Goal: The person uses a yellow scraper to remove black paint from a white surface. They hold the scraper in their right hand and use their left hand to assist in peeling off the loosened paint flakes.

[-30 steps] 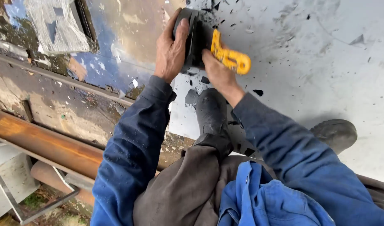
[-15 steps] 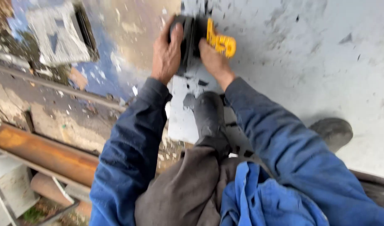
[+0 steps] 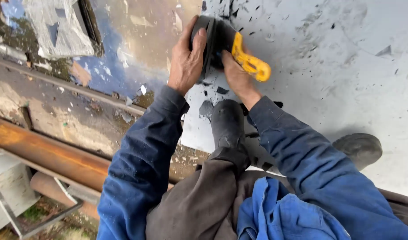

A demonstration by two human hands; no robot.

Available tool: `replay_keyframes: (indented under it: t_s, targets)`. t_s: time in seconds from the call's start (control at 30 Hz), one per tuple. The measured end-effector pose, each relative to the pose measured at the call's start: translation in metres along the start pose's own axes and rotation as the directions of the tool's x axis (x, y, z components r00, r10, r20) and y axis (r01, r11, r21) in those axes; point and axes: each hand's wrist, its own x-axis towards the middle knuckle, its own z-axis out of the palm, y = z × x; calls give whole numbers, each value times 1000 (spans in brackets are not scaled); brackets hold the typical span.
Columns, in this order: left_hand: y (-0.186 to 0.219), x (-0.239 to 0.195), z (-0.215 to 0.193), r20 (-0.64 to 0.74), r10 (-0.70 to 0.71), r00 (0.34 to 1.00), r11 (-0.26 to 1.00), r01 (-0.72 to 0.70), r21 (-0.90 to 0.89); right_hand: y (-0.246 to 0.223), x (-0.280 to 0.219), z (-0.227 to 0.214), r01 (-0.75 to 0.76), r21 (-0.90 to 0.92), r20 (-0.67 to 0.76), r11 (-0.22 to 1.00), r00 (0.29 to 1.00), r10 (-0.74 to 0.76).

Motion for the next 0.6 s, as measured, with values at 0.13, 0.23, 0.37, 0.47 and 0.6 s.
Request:
replay_keyframes:
  t_s: [0.13,0.23,0.37,0.47,0.6]
  targets:
    - [6,-14,-3,24,-41,999,999,42,-23,52,51,-23,371,-691,202,621,923,-327]
    - [8,20,-6,12,45,999,999,-45,10,12,90,-9,479,-770,267,421,842,-470]
    - [15,7,-6,3,-91,996,996,91,-5,2,11,-3,606,-794,390,-47,449,-804]
    - [21,-3,-5,6,-126,992,992,126,20,58,47,-7,494,-860,340,132,746,-572]
    - [23,20,-1,24,-205,979,979,205,-15,28,59,-7,484,-779,276,399,835,-476]
